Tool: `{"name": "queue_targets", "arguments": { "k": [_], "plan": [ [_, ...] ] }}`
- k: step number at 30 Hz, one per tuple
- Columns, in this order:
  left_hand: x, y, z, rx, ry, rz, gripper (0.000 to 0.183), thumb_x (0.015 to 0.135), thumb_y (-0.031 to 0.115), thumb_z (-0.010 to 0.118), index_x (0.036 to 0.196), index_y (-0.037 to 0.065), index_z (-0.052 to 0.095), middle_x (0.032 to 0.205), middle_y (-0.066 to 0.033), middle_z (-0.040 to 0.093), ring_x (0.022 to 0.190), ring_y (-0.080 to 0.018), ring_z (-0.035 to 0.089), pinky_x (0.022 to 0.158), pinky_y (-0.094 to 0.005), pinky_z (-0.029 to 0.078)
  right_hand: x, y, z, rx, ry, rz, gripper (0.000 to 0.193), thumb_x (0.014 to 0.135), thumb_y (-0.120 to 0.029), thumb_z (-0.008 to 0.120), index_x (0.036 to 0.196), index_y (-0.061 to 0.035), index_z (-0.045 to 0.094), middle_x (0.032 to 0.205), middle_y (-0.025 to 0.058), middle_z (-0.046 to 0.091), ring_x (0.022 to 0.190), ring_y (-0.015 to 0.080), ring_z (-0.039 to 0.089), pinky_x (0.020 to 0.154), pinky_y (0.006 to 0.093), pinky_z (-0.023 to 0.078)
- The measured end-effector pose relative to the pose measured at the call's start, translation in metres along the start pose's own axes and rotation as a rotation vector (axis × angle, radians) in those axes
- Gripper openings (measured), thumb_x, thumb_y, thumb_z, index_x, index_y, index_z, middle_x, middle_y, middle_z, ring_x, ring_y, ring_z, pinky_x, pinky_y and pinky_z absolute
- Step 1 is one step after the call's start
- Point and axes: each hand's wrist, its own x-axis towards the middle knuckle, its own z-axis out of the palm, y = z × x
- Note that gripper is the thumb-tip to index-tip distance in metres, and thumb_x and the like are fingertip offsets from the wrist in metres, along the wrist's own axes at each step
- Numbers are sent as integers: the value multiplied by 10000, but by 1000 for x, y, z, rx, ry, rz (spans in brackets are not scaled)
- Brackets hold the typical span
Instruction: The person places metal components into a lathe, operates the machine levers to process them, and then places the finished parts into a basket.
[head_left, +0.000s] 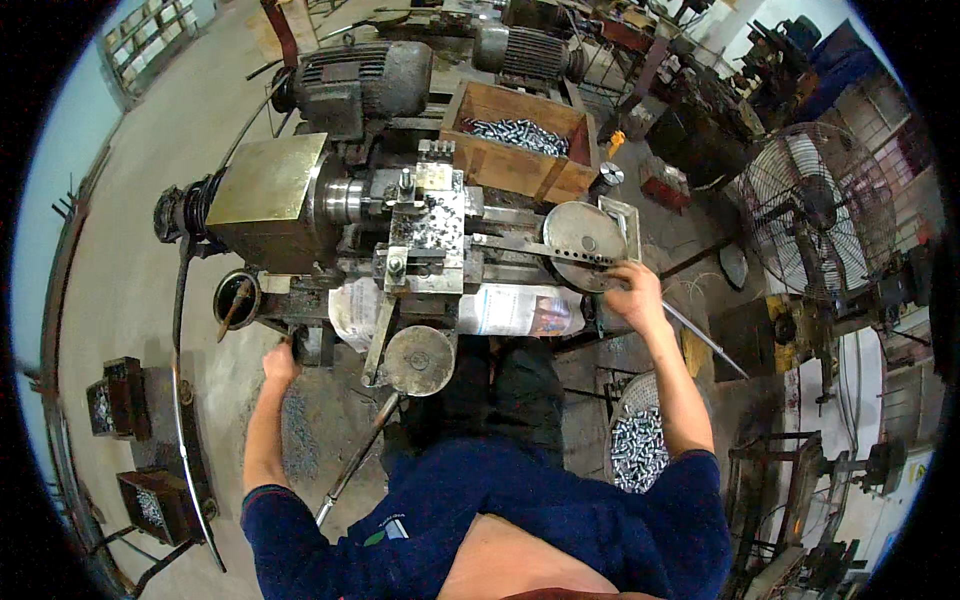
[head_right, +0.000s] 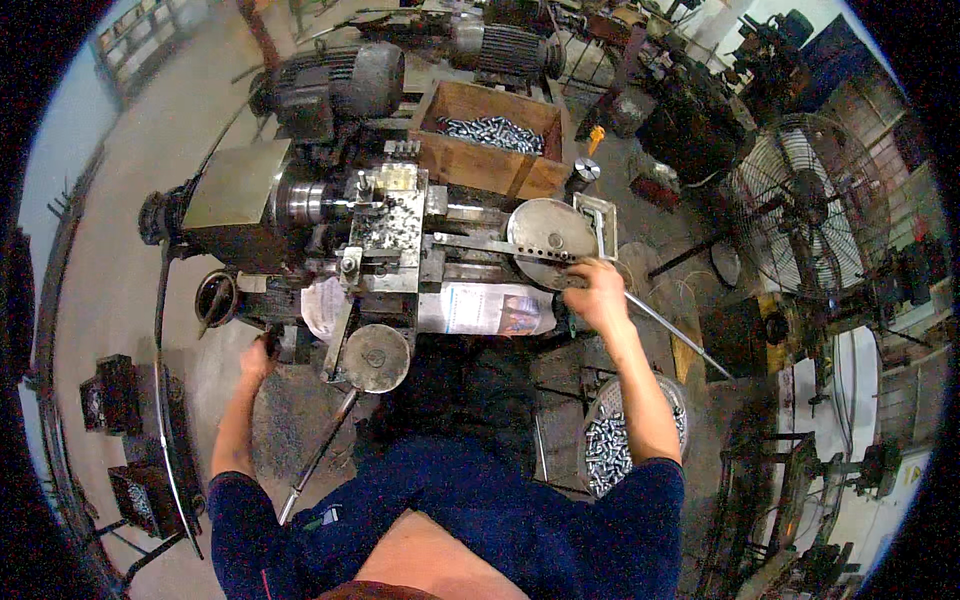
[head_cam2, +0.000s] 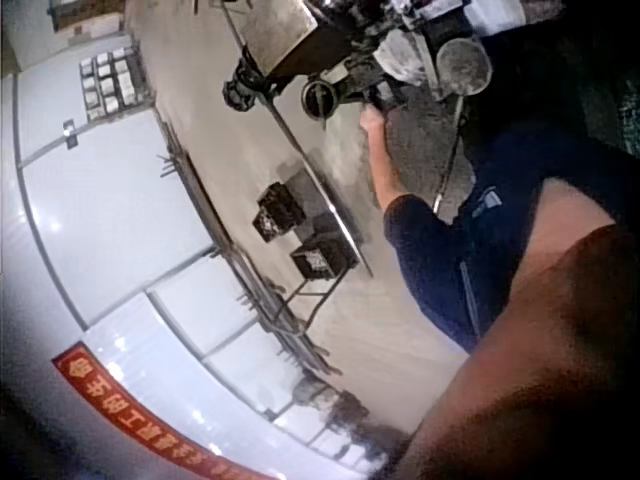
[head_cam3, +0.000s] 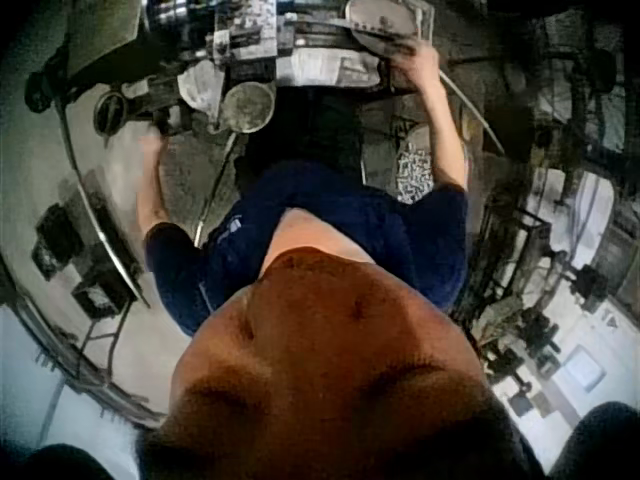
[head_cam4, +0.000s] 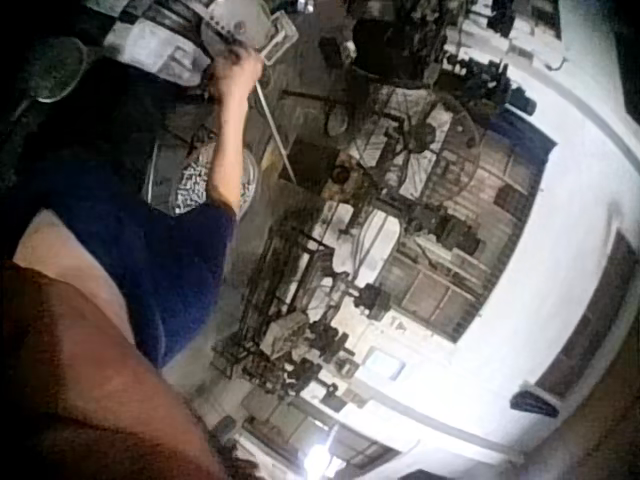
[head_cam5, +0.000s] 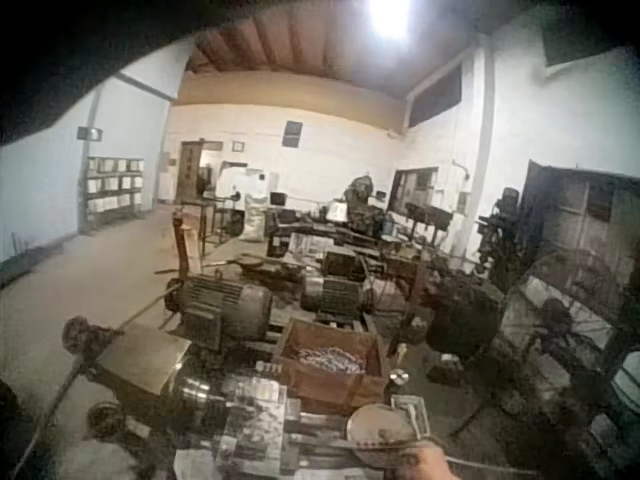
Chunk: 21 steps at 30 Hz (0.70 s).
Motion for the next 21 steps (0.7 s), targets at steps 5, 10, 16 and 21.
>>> {"name": "queue_targets", "arguments": {
  "k": [5, 10, 16, 21],
  "plan": [
    [21, 11, -40, 255, -84, 61, 191, 708, 160, 606, 897, 133, 615, 829, -96, 633, 792, -289, 616, 653, -416, 485, -53, 85, -18, -181, 30, 301, 404, 570, -197, 664, 944, -45, 645, 937, 149, 627, 910, 328, 580, 796, 384, 464],
    [-5, 5, -59, 56, 0, -36, 318, 722, 210, 627, 1031, 135, 624, 857, -119, 646, 833, -290, 617, 704, -414, 489, -123, 199, -30, -604, -397, 995, 506, 615, -212, 626, 1097, -73, 559, 1097, 174, 575, 1021, 308, 549, 860, 381, 450],
    [-58, -38, -43, -161, -167, -209, 377, 697, 251, 632, 1032, 76, 622, 924, -152, 650, 810, -279, 634, 759, -387, 487, -196, 199, 5, -630, -224, 940, 353, 624, -228, 614, 904, -16, 576, 916, 199, 624, 857, 362, 607, 749, 429, 494],
    [-116, -79, 4, -644, -500, -421, 362, 705, 133, 627, 1012, -56, 590, 711, -173, 637, 550, -259, 633, 532, -360, 513, -249, 93, 25, -480, -212, 819, 265, 553, -238, 610, 694, -15, 580, 746, 221, 609, 718, 387, 596, 677, 445, 489]
  ]
}}
